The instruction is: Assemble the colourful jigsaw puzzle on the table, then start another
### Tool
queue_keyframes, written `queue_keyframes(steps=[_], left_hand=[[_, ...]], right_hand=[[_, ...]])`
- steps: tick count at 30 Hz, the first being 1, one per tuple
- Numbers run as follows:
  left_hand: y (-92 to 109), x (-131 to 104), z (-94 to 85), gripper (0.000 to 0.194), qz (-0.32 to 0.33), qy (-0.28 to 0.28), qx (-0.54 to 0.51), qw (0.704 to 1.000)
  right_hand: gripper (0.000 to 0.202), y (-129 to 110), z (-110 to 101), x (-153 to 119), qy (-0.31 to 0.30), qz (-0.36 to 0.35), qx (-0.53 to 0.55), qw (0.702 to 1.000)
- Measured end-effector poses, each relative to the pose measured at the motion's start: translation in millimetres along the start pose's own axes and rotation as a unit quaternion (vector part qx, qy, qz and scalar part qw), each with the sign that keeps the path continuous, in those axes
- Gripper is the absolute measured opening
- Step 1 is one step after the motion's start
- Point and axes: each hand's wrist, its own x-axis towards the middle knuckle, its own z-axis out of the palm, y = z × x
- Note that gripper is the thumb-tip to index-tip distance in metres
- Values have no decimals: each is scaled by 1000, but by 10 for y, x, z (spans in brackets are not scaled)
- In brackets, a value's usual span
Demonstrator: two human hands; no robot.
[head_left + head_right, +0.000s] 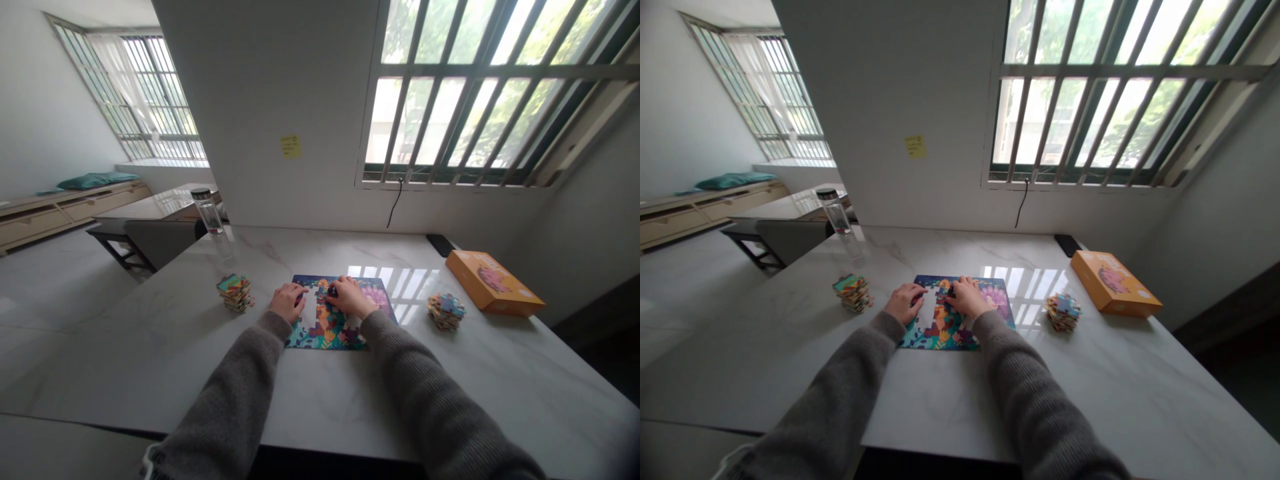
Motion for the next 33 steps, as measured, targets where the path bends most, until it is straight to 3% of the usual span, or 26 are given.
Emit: queue_keyframes(steps=[8, 14, 23, 30, 33], left_hand=[[-65, 2, -16, 27, -32, -2, 13, 999], [-151, 13, 21, 28, -24, -7, -5, 1000], [-173, 12, 3, 33, -37, -20, 2, 999], [-142, -10, -8, 29, -21, -48, 39, 998], [-136, -7, -9, 30, -18, -48, 41, 998]], right_hand=[[31, -111, 18, -2, 28, -39, 148, 988], [19, -175, 107, 147, 49, 20, 224, 973], [21, -387, 195, 360, 50, 55, 164, 984], [26, -356, 163, 237, 61, 29, 108, 992], [31, -323, 133, 117, 53, -24, 66, 996]])
